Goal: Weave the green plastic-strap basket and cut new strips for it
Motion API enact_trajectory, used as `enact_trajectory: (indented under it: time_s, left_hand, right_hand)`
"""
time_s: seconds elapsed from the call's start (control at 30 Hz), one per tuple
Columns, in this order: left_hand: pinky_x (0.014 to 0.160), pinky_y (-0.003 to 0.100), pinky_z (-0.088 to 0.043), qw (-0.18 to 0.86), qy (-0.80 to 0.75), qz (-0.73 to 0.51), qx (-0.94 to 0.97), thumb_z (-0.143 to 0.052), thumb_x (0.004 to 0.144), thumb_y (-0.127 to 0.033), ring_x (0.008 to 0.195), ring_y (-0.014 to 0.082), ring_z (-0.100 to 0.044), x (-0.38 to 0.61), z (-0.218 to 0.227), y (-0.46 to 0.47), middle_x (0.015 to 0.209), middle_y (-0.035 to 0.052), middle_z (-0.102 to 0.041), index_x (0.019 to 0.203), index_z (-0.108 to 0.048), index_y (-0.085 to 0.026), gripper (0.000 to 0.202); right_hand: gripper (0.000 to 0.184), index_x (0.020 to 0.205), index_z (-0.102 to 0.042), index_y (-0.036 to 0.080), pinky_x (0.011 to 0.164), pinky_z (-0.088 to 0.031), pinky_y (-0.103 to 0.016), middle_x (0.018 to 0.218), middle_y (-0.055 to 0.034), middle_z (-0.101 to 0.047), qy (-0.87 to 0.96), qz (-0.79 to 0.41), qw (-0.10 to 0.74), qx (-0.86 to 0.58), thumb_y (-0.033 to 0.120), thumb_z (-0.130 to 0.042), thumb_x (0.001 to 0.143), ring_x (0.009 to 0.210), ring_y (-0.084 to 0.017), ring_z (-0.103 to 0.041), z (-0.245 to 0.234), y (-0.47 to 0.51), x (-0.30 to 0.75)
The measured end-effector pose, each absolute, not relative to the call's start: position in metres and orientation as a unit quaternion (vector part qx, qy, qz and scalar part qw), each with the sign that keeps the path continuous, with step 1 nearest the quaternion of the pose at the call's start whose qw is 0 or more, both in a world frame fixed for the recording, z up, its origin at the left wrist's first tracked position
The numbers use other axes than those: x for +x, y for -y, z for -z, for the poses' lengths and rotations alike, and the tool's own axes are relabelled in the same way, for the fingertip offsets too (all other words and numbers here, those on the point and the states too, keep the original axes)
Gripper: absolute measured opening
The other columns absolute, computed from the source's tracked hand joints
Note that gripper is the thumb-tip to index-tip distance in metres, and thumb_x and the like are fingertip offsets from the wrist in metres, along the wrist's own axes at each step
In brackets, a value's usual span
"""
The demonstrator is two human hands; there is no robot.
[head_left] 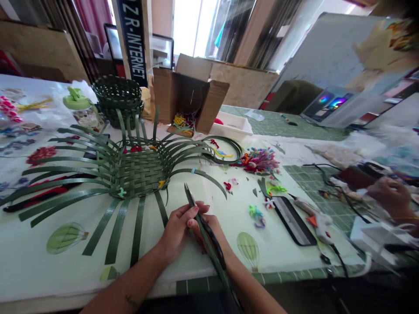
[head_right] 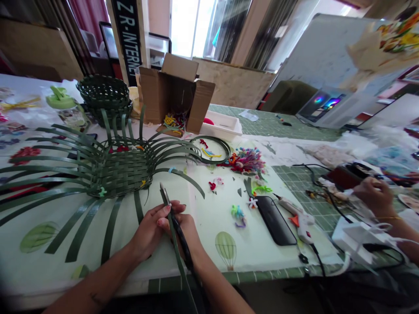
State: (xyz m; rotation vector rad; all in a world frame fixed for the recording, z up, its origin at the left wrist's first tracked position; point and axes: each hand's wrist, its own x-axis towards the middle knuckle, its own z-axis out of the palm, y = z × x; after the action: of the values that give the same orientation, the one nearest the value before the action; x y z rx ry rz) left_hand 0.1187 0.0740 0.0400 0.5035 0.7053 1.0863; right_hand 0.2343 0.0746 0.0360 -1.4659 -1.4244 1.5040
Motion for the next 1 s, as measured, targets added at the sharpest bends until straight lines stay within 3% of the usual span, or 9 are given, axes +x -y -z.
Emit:
enact_trajectory:
  time_s: [0.17, 0.37, 0.6, 0.77, 1.0]
  left_hand:
    - [0.077, 0.028, -0.048, 0.770, -0.329, -0.511, 0.193, -0.063, 0.078, -0.033, 0.091, 0.0209, -0.063, 0.119, -0.043, -0.077, 0.099, 0.0114, -0.069, 0.099, -0.067, -0.012, 0.030]
    - [0.072, 0.025, -0.047, 0.758, -0.339, -0.524, 0.189, -0.060, 0.080, -0.033, 0.090, 0.0198, -0.062, 0.119, -0.041, -0.077, 0.101, 0.0112, -0.068, 0.099, -0.066, -0.011, 0.029]
    - [0.069, 0.026, -0.048, 0.710, -0.353, -0.562, 0.235, -0.058, 0.081, -0.033, 0.078, 0.0171, -0.063, 0.122, -0.038, -0.074, 0.096, 0.0087, -0.068, 0.098, -0.063, -0.013, 0.026]
    - [0.075, 0.027, -0.047, 0.665, -0.341, -0.612, 0.260, -0.048, 0.086, -0.032, 0.087, 0.0193, -0.062, 0.124, -0.034, -0.073, 0.091, 0.0089, -0.067, 0.090, -0.063, -0.011, 0.025]
    - [0.066, 0.024, -0.046, 0.671, -0.372, -0.605, 0.215, -0.061, 0.075, -0.032, 0.074, 0.0149, -0.059, 0.126, -0.037, -0.079, 0.076, 0.0039, -0.062, 0.079, -0.058, -0.013, 0.019]
  right_hand:
    - [0.054, 0.048, -0.036, 0.019, 0.038, -0.016, -0.022, 0.040, 0.0049, -0.036, 0.529, -0.571, 0.294, -0.554, 0.058, -0.071, 0.062, 0.038, -0.005, -0.028, -0.032, -0.083, 0.230]
    - [0.048, 0.050, -0.041, 0.018, 0.036, -0.018, -0.021, 0.041, 0.0051, -0.038, 0.541, -0.576, 0.298, -0.536, 0.053, -0.070, 0.065, 0.037, -0.005, -0.031, -0.030, -0.085, 0.230]
    - [0.032, 0.060, -0.042, 0.018, 0.035, -0.022, -0.020, 0.043, 0.0075, -0.037, 0.533, -0.615, 0.314, -0.488, 0.040, -0.064, 0.070, 0.035, -0.004, -0.030, -0.032, -0.080, 0.233]
    - [0.029, 0.054, -0.037, 0.020, 0.034, -0.024, -0.021, 0.043, 0.0066, -0.033, 0.549, -0.614, 0.332, -0.459, 0.035, -0.053, 0.074, 0.035, -0.006, -0.030, -0.034, -0.080, 0.233]
    - [0.019, 0.055, -0.041, 0.019, 0.033, -0.026, -0.019, 0.040, 0.0070, -0.037, 0.569, -0.599, 0.335, -0.453, 0.025, -0.052, 0.069, 0.034, -0.006, -0.034, -0.023, -0.077, 0.237]
